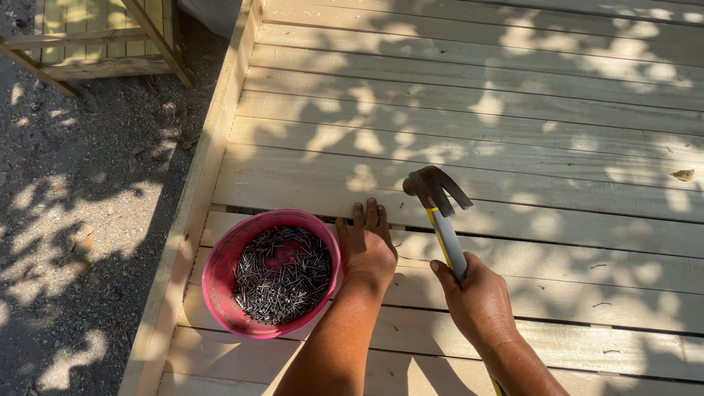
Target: The person repeatedly picks up nails from a pink container and hammers them into a wooden slatted surface. They move along the surface, securing the slats with nails at regular intervals.
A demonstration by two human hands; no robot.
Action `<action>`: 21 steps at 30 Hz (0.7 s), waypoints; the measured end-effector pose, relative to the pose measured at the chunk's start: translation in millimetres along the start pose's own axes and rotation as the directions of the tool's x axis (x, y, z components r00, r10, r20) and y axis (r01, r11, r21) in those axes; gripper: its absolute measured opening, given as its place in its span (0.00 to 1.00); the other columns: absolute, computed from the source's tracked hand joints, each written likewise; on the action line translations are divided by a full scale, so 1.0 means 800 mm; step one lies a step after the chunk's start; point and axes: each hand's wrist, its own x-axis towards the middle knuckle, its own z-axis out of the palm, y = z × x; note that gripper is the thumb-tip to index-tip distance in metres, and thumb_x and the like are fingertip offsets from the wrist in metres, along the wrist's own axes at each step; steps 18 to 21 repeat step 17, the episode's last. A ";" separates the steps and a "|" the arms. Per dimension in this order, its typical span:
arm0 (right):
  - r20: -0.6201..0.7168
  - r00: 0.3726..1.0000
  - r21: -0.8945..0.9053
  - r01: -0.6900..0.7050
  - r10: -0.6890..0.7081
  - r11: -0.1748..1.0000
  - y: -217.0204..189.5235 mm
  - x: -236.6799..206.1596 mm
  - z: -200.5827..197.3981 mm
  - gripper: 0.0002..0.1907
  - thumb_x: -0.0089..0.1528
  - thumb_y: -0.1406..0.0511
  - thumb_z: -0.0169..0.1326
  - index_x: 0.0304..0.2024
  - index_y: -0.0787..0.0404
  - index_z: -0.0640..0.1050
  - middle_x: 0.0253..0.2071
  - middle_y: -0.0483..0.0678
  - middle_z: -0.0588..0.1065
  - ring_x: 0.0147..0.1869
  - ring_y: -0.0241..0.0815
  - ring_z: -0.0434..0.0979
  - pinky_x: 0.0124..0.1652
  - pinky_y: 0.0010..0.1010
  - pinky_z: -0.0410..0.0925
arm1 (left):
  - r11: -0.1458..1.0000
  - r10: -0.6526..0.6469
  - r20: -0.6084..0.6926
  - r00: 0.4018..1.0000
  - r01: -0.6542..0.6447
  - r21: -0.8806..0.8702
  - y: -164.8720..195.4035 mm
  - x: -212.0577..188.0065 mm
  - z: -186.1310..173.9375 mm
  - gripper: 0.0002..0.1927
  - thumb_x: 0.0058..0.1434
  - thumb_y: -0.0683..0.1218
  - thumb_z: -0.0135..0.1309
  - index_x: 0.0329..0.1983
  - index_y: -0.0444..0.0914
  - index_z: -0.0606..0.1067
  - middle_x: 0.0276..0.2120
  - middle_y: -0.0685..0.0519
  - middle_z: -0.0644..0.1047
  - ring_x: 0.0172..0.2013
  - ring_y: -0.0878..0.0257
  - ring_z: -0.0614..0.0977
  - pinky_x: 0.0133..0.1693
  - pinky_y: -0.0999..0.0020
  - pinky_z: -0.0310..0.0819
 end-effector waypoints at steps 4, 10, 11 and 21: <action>0.047 0.999 -0.070 0.009 -0.005 0.997 -0.006 -0.003 0.011 0.23 0.65 0.48 0.54 0.41 0.62 0.77 0.21 0.53 0.76 0.25 0.47 0.76 0.32 0.45 0.71 | 1.000 -0.006 0.058 0.998 0.006 0.011 0.000 -0.003 -0.003 0.38 0.65 0.46 0.40 0.78 0.42 0.46 0.78 0.52 0.43 0.75 0.53 0.46 0.69 0.41 0.40; 0.058 0.998 -0.128 0.042 -0.035 0.991 -0.008 0.001 0.005 0.24 0.65 0.47 0.54 0.41 0.62 0.77 0.22 0.53 0.77 0.26 0.47 0.77 0.35 0.43 0.71 | 0.999 -0.015 0.034 0.999 0.016 -0.042 -0.001 -0.006 -0.010 0.34 0.68 0.47 0.38 0.78 0.45 0.48 0.78 0.55 0.44 0.76 0.55 0.47 0.70 0.41 0.42; 0.036 0.998 -0.100 0.048 -0.045 0.994 -0.006 -0.002 0.007 0.23 0.65 0.47 0.54 0.42 0.61 0.76 0.22 0.54 0.77 0.26 0.48 0.77 0.35 0.44 0.71 | 0.999 -0.016 0.044 0.999 0.017 -0.028 0.000 -0.006 -0.011 0.35 0.68 0.47 0.38 0.78 0.45 0.48 0.78 0.55 0.44 0.76 0.56 0.47 0.70 0.41 0.42; 0.094 0.995 -0.080 -0.029 0.037 0.996 -0.004 0.008 0.024 0.25 0.66 0.47 0.54 0.42 0.63 0.78 0.25 0.52 0.78 0.29 0.46 0.79 0.36 0.42 0.74 | 0.999 -0.006 0.082 0.997 0.003 0.037 -0.005 -0.014 -0.023 0.35 0.70 0.51 0.39 0.79 0.42 0.47 0.78 0.52 0.44 0.76 0.55 0.48 0.68 0.39 0.45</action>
